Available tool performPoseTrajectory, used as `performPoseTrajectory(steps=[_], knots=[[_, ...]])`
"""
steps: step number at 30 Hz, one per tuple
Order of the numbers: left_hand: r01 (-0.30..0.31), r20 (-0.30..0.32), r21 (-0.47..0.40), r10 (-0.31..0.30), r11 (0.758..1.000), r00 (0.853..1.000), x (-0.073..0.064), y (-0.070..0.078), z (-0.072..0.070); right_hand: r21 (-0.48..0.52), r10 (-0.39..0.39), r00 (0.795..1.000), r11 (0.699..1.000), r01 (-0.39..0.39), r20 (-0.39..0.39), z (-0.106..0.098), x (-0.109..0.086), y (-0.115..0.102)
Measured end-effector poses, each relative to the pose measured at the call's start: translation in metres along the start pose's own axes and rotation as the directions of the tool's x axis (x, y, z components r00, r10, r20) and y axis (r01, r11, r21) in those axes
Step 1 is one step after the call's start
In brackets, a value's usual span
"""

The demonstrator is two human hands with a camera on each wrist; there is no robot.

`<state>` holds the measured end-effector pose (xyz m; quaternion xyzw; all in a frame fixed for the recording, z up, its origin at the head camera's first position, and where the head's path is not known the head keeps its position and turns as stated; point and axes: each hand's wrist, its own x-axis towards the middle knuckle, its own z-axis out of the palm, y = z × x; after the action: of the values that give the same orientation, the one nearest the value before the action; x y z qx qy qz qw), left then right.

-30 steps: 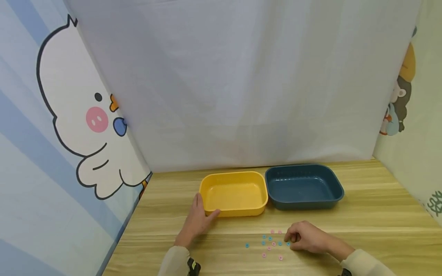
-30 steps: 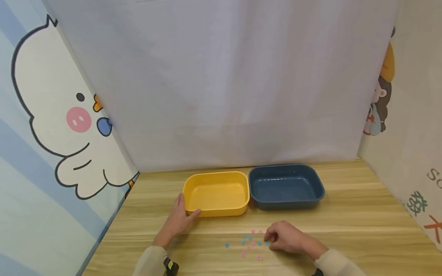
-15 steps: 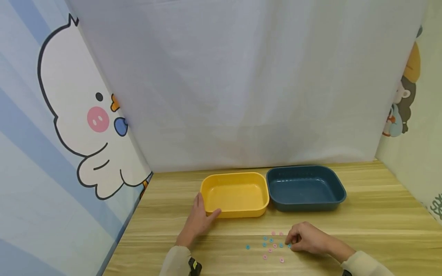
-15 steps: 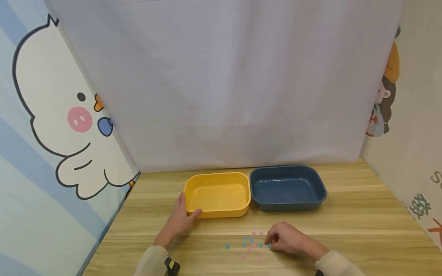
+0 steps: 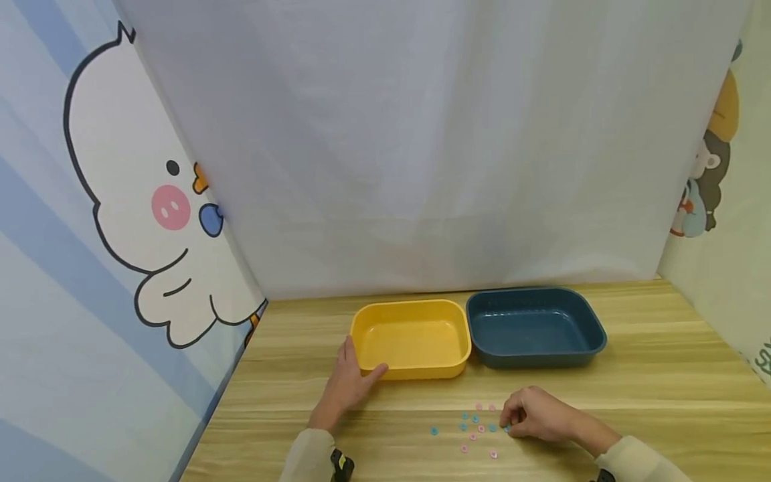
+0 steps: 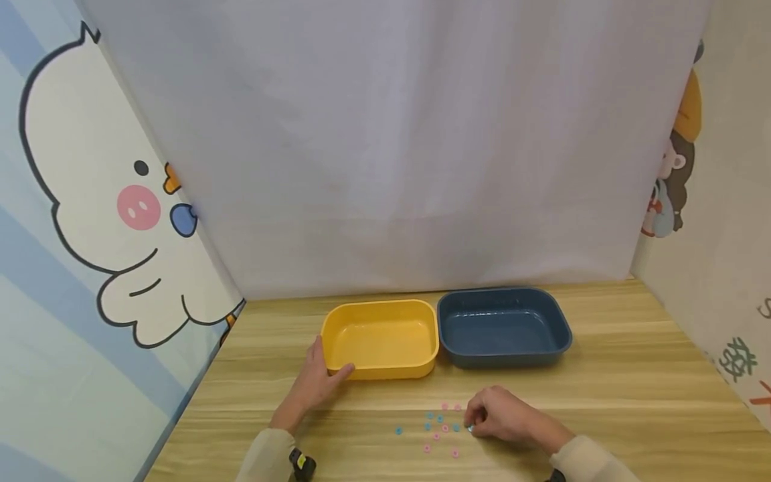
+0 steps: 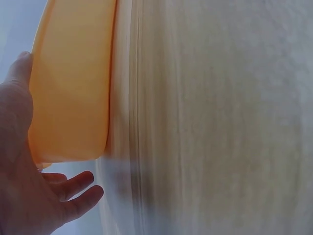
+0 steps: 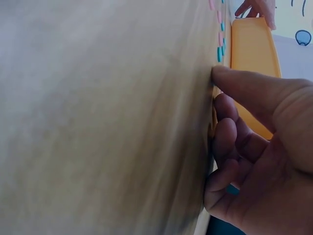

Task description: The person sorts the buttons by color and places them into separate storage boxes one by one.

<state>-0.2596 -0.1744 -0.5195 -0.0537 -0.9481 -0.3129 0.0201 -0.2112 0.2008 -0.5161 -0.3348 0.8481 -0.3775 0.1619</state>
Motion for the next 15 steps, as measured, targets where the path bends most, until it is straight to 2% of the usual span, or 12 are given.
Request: performPoseTrajectory(steps=[15], knots=[[-0.018,0.050,-0.028,0.019,0.999,0.999,0.0000,-0.0007,-0.0047,0.024,0.004,1.000,1.000,-0.004,-0.002,-0.0006,-0.0009,0.0012]])
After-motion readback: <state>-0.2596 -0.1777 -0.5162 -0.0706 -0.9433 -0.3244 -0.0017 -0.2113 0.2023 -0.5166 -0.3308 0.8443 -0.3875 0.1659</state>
